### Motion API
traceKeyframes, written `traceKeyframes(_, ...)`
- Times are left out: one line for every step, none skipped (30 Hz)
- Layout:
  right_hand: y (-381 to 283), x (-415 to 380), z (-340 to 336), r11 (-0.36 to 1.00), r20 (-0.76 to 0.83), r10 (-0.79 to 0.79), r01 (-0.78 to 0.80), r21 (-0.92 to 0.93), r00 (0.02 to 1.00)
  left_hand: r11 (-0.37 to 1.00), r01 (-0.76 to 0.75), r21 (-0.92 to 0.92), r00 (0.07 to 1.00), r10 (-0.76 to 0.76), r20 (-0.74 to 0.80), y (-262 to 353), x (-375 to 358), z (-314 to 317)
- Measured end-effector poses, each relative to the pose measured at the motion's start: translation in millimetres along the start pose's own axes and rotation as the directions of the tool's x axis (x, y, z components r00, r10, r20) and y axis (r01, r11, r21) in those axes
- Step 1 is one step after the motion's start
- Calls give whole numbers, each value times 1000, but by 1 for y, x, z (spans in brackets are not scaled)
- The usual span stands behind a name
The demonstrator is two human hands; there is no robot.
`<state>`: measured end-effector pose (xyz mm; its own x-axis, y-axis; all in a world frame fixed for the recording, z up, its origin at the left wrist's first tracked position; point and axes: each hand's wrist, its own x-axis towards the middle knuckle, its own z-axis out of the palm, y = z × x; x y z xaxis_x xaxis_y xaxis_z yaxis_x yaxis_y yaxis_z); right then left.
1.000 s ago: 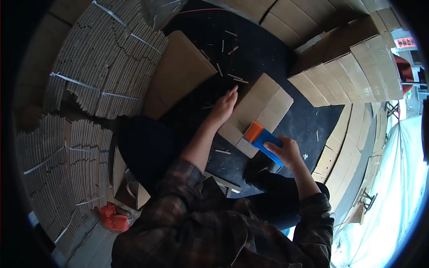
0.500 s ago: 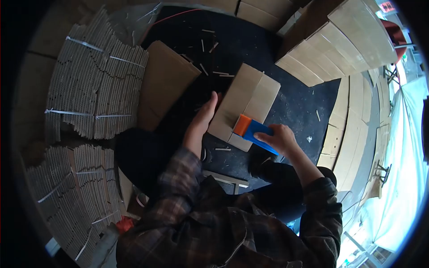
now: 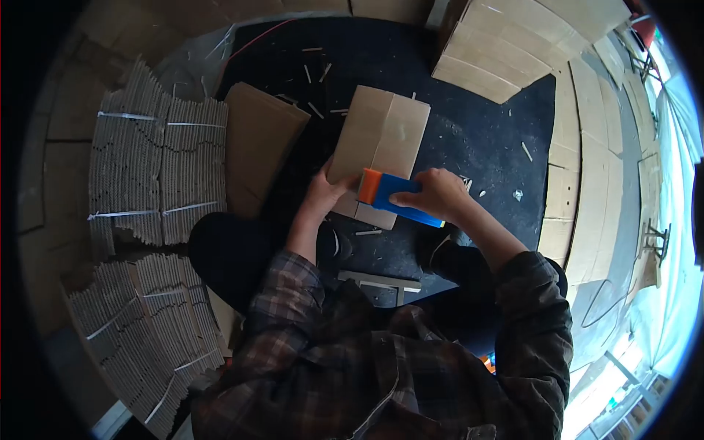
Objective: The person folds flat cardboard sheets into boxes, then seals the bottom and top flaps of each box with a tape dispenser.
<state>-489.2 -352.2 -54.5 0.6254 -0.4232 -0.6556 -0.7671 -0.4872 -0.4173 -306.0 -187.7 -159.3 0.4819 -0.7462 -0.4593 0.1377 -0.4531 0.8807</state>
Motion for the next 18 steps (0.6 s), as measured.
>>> traceKeyframes(-5, -1, -6, 999, 29, -6, 7, -32, 1000, 998, 52, 16, 999, -53, 5, 5, 0, -3)
traceKeyframes(-8, -1, -9, 998, 55, -12, 16, -64, 998, 998, 51, 31, 999, -51, 4, 9, 1, -3)
traceKeyframes(-6, 1, -9, 998, 53, -16, 19, -53, 998, 996, 86, 23, 996, -86, -12, 11, 0, -3)
traceKeyframes(-4, 2, -6, 999, 51, -22, 24, -49, 998, 992, 125, 11, 992, -125, -28, 10, -1, -1)
traceKeyframes(-1, 1, -4, 998, 50, -28, 31, -46, 998, 991, 131, 17, 991, -130, -29, 10, -3, 0)
traceKeyframes(1, 0, -2, 999, 52, -31, 33, -39, 998, 992, 126, -18, 992, -126, -18, 9, -4, -1)
traceKeyframes(5, -2, -1, 999, 27, -37, 38, -18, 999, 992, 118, -54, 993, -119, -7, 9, -3, -2)
traceKeyframes(10, -6, -1, 999, 3, -41, 41, 2, 999, 992, 120, -50, 993, -121, -9, 9, -4, -2)
traceKeyframes(14, -10, -3, 999, 3, -42, 42, 5, 999, 989, 119, -82, 993, -120, -4, 7, -3, -3)
traceKeyframes(19, -17, -7, 999, 8, -36, 36, 29, 999, 987, 117, -113, 993, -117, 3, 5, -2, -4)
traceKeyframes(25, -26, -11, 998, 14, -28, 27, 53, 1000, 987, 117, -110, 993, -117, 7, 2, -2, -4)
traceKeyframes(34, -36, -14, 998, 12, -22, 22, 58, 1000, 983, 118, -140, 993, -118, 12, 1, -2, -4)
traceKeyframes(43, -50, -17, 998, 14, 7, -8, 59, 1000, 978, 118, -171, 993, -117, 18, 1, -2, -3)
traceKeyframes(54, -60, -20, 998, 15, 34, -35, 57, 999, 979, 116, -169, 993, -114, 24, 1, -2, -3)
traceKeyframes(71, -68, -20, 998, 9, 38, -39, 57, 999, 981, 116, -157, 993, -116, 11, 2, -1, -3)
traceKeyframes(90, -77, -18, 998, -19, 53, -52, 40, 998, 982, 121, -145, 993, -122, 1, 1, -2, -3)
traceKeyframes(104, -82, -16, 997, -47, 70, -69, 25, 996, 982, 123, -144, 992, -122, 11, 0, -3, -3)
traceKeyframes(112, -84, -13, 997, -51, 78, -77, 28, 996, 984, 123, -132, 992, -123, 5, 0, -3, -4)
